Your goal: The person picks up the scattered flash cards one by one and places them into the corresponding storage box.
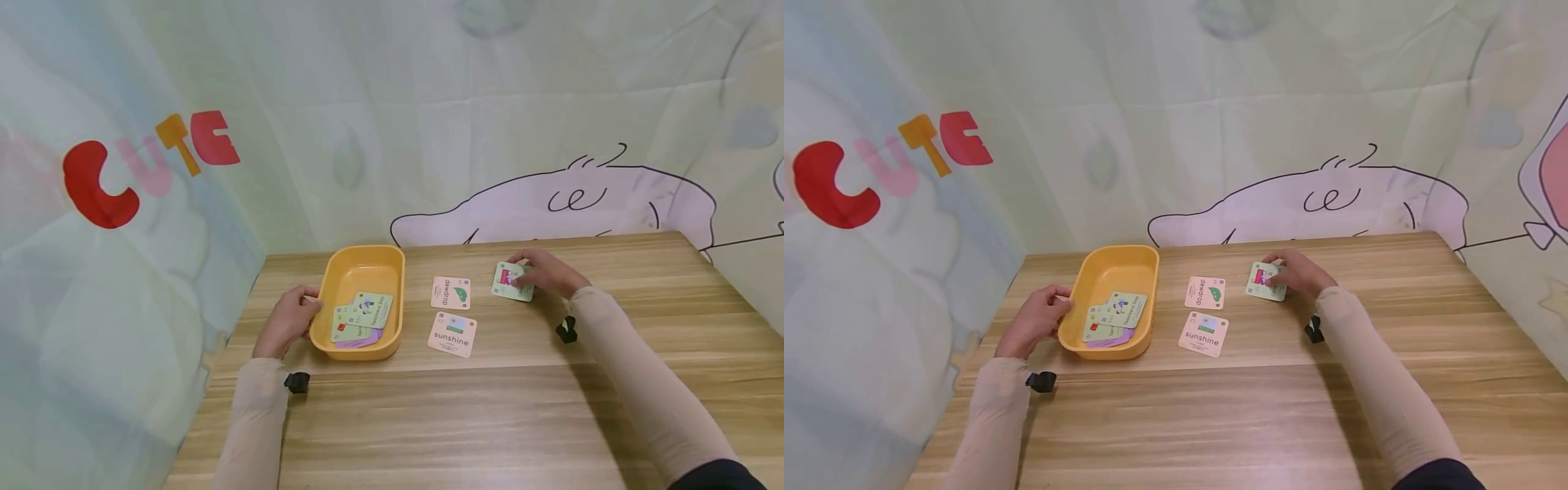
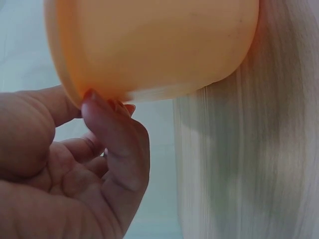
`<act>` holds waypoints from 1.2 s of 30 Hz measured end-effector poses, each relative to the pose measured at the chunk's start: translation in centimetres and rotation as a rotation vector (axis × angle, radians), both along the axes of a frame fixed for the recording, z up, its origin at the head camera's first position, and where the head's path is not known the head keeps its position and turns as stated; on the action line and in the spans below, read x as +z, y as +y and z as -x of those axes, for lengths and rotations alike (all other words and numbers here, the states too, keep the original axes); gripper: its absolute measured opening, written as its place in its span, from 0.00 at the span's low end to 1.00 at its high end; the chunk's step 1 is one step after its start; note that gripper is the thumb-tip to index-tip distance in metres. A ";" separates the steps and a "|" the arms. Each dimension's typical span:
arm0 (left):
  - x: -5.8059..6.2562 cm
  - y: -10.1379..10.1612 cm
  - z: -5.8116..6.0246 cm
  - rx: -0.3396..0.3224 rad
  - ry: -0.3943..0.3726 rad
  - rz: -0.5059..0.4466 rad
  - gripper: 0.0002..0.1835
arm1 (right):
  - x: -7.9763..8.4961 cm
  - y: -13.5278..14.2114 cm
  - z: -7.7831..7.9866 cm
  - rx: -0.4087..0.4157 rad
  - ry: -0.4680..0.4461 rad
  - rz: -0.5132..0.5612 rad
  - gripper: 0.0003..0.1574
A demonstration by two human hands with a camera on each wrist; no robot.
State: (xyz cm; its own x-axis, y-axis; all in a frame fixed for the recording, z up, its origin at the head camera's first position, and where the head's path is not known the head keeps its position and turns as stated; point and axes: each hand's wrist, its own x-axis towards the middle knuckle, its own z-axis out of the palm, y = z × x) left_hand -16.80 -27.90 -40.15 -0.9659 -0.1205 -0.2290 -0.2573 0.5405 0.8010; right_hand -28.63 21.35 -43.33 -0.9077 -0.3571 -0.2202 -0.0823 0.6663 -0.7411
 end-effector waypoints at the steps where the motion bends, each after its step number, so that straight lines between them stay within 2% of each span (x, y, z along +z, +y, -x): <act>1: 0.0 0.0 0.0 0.000 0.000 -0.002 0.19 | 0.0 0.0 0.0 0.001 -0.003 0.011 0.32; 7: -0.1 0.0 0.1 0.004 -0.007 0.006 0.19 | -0.1 -0.1 -0.2 -0.001 0.012 0.065 0.33; 14: 0.0 0.0 0.1 -0.001 -0.002 0.016 0.20 | 0.2 -0.5 -0.4 -0.018 0.026 0.078 0.33; 22: -0.1 -0.1 0.0 -0.018 0.019 -0.014 0.20 | 0.9 -1.2 -0.7 -0.033 0.013 0.142 0.30; 36: 0.1 0.0 -0.2 -0.023 0.021 -0.012 0.19 | 2.0 -3.6 -1.6 0.035 0.068 0.156 0.30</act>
State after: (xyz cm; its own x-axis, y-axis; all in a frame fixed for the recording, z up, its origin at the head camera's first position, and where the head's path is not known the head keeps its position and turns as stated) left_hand -16.65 -27.86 -40.04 -0.9730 -0.0952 -0.2103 -0.2281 0.5367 0.8124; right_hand -27.00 17.78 -41.28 -0.9051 -0.4138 -0.0983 -0.1567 0.5393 -0.8274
